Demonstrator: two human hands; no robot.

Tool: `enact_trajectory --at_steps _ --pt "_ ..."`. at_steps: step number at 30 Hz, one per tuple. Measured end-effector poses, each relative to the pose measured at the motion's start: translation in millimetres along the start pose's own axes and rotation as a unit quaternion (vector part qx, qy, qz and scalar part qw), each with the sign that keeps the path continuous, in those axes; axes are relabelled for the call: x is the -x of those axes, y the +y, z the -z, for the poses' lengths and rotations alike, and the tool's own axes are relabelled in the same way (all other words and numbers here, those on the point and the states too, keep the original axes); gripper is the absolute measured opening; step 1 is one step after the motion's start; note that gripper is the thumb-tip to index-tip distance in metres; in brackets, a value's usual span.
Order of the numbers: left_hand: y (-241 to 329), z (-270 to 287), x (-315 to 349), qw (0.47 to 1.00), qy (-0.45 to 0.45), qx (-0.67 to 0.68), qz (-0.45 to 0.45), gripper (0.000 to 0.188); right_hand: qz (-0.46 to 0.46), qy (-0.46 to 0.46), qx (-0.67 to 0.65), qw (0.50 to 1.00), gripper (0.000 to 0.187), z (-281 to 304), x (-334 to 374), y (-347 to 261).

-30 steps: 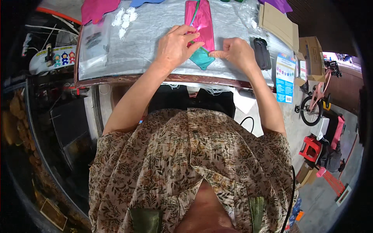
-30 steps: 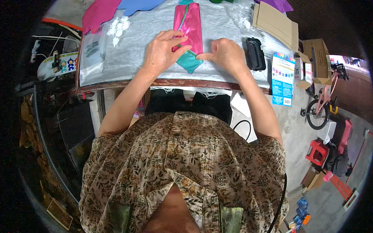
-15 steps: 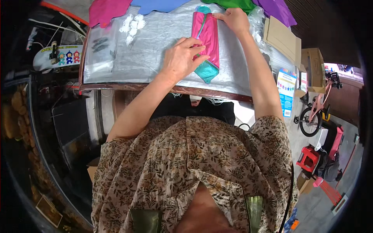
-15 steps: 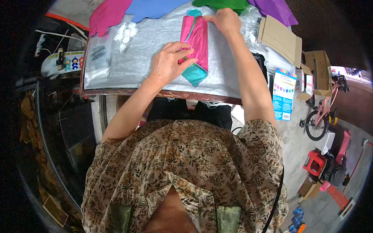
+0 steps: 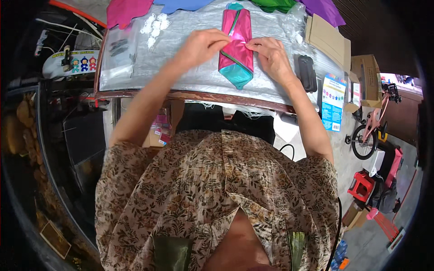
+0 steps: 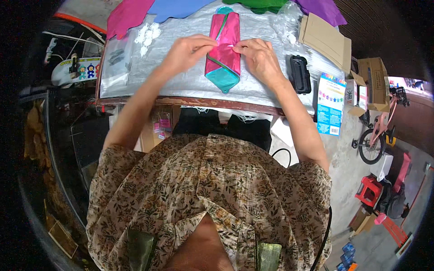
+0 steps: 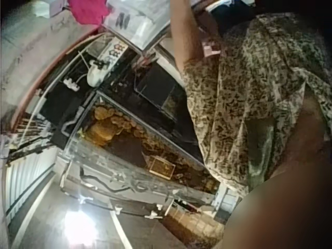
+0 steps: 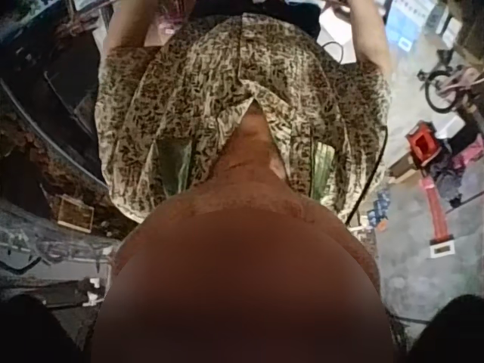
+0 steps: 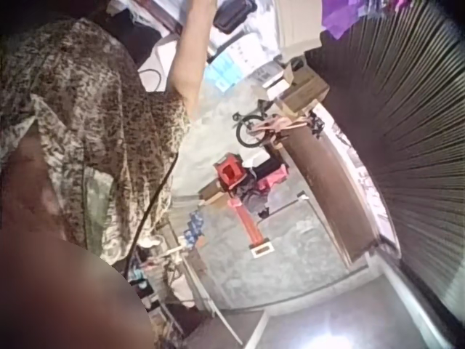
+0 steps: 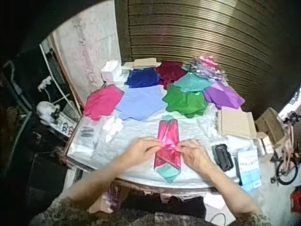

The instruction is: Folding various colorful plastic or foil sheets and inserting them into cardboard envelopes for packaging.

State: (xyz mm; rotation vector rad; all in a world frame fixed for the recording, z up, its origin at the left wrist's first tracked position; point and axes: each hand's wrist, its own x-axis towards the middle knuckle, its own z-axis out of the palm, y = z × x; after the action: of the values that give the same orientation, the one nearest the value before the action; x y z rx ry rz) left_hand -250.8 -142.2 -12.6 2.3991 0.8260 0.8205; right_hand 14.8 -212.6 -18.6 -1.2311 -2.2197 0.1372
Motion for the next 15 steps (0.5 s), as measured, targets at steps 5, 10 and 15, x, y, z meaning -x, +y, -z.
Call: enact_trajectory --at_steps 5,10,15 --pt "-8.7 30.8 -20.6 0.962 -0.145 -0.038 -0.230 0.016 0.011 0.002 0.020 1.000 0.043 1.4 0.5 -1.4" --pt "20.8 46.8 -37.7 0.871 -0.322 -0.265 -0.261 0.020 0.009 -0.012 -0.004 1.000 0.041 6.8 -6.2 -5.4" --pt "33.8 44.8 -32.6 0.852 -0.341 -0.312 -0.248 0.019 -0.012 -0.025 -0.026 0.999 0.039 9.2 -8.2 -9.5"
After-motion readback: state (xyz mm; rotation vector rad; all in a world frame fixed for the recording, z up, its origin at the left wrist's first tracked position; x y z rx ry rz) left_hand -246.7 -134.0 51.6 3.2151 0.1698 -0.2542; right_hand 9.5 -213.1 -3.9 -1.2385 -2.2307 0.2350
